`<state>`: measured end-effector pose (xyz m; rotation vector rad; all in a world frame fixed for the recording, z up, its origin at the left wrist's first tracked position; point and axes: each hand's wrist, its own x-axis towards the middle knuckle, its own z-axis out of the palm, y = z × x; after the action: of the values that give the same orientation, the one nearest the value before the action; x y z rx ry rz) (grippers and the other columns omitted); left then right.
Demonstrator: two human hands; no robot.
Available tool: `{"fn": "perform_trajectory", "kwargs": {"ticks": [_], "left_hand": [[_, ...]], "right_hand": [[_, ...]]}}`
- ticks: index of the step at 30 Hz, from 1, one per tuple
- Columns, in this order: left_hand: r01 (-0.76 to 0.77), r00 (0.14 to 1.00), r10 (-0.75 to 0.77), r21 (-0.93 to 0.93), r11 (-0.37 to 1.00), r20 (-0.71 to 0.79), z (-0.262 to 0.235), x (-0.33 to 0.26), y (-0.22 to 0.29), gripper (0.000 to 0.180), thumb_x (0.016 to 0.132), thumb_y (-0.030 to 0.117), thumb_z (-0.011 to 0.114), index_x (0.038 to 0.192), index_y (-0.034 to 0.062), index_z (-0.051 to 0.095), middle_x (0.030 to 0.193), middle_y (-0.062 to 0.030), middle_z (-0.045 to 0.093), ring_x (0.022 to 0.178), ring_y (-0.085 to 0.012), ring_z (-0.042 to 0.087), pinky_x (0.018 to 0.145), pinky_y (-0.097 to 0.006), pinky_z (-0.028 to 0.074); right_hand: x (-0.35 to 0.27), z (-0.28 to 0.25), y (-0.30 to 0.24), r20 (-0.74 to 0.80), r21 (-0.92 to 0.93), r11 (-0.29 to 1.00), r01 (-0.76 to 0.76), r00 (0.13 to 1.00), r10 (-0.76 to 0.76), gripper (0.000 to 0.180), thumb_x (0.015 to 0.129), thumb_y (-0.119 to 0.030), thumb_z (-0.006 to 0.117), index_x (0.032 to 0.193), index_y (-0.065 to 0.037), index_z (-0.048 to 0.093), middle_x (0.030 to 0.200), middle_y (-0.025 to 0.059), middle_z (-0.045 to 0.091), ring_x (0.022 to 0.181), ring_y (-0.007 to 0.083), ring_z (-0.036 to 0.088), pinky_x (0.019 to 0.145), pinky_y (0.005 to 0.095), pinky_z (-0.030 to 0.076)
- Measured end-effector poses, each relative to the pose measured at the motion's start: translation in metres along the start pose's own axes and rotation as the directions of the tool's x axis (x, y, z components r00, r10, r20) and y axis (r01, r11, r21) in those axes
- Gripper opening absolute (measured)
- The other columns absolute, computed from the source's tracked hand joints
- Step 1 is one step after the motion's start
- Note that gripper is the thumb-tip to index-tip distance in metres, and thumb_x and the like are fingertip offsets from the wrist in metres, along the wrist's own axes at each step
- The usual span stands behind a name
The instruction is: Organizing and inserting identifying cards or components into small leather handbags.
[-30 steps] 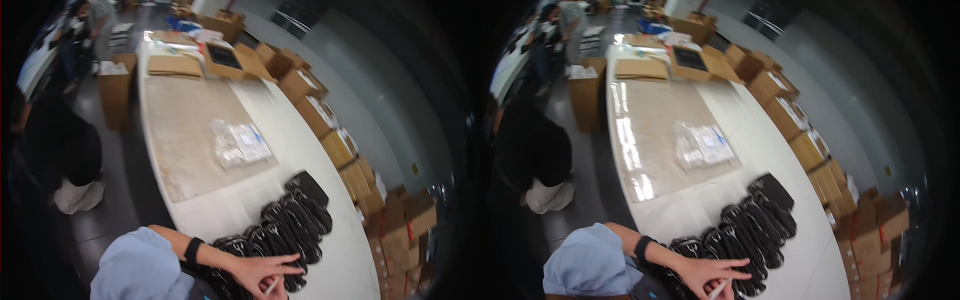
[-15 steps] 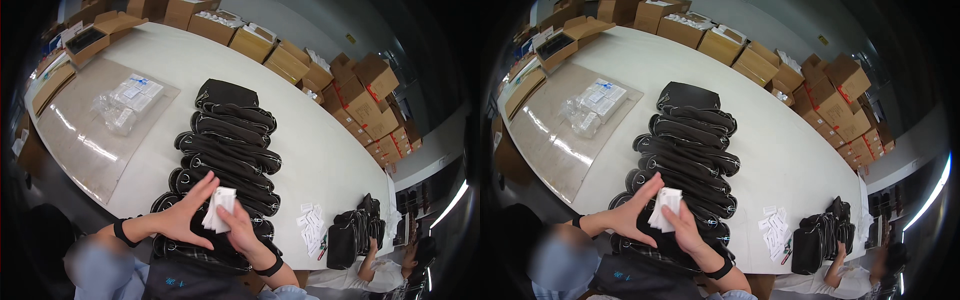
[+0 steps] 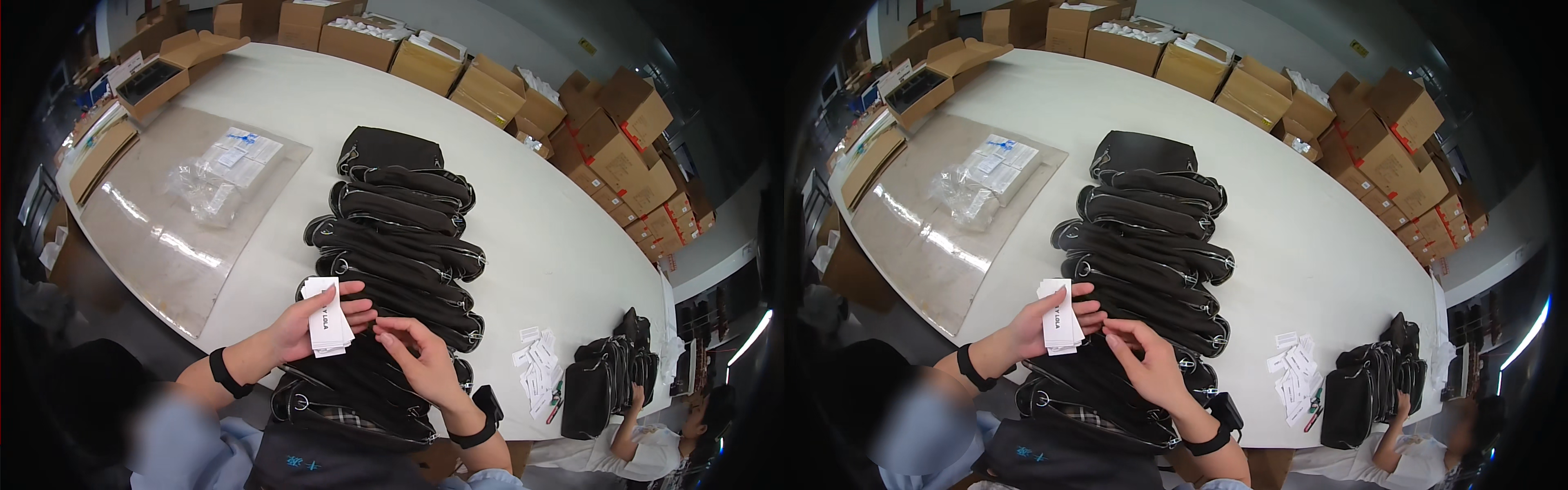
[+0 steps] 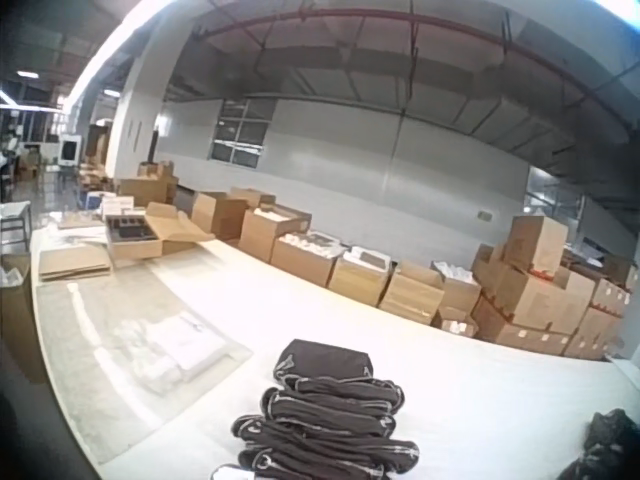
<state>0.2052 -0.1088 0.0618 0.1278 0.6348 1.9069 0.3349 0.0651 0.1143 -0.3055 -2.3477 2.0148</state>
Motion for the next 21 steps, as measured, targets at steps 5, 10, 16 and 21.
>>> {"fn": "perform_trajectory", "kwargs": {"ticks": [5, 10, 16, 21], "left_hand": [[-0.033, 0.992, 0.041, -0.066, 0.997, 0.121, -0.001, -0.003, -0.001, 0.053, 0.098, 0.021, 0.049, 0.146, 0.0086, 0.03, 0.132, -0.0164, 0.054, 0.126, -0.0293, 0.049, 0.106, -0.04, 0.041], [-0.049, 0.997, 0.039, 0.147, 0.988, 0.071, 0.007, -0.006, -0.003, 0.057, 0.093, 0.011, 0.056, 0.145, 0.0075, 0.032, 0.132, -0.0158, 0.053, 0.123, -0.0263, 0.051, 0.105, -0.038, 0.042], [0.014, 0.987, -0.07, 0.357, 0.934, 0.145, 0.027, 0.011, 0.035, 0.049, 0.096, 0.016, 0.055, 0.139, -0.0021, 0.04, 0.132, -0.0174, 0.054, 0.119, -0.0233, 0.055, 0.1, -0.035, 0.046], [-0.043, 0.975, -0.092, 0.581, 0.813, 0.201, 0.06, 0.063, 0.096, 0.047, 0.096, 0.021, 0.054, 0.136, -0.0022, 0.043, 0.129, -0.0153, 0.056, 0.116, -0.0205, 0.057, 0.096, -0.033, 0.049]], "right_hand": [[0.015, 0.017, 0.003, 0.1, -0.057, 0.998, -0.033, 0.994, 0.038, 0.028, 0.091, -0.016, 0.066, 0.112, 0.0, 0.059, 0.103, 0.008, 0.066, 0.091, 0.0113, 0.062, 0.08, 0.0252, 0.049], [0.022, 0.035, 0.002, 0.032, -0.185, 0.982, -0.045, 0.998, 0.051, 0.035, 0.081, -0.021, 0.077, 0.103, 0.001, 0.062, 0.094, 0.0063, 0.067, 0.078, 0.0092, 0.061, 0.072, 0.0234, 0.049], [0.039, 0.018, -0.002, 0.059, 0.073, 0.994, -0.082, 0.995, 0.078, 0.024, 0.087, -0.019, 0.071, 0.097, 0.002, 0.065, 0.087, 0.006, 0.068, 0.075, 0.0088, 0.062, 0.067, 0.023, 0.05], [0.088, -0.019, -0.039, 0.149, 0.023, 0.997, -0.073, 0.986, 0.069, 0.036, 0.097, -0.019, 0.055, 0.125, 0.001, 0.045, 0.1, 0.0055, 0.064, 0.086, 0.0123, 0.066, 0.067, 0.0248, 0.05]]}}
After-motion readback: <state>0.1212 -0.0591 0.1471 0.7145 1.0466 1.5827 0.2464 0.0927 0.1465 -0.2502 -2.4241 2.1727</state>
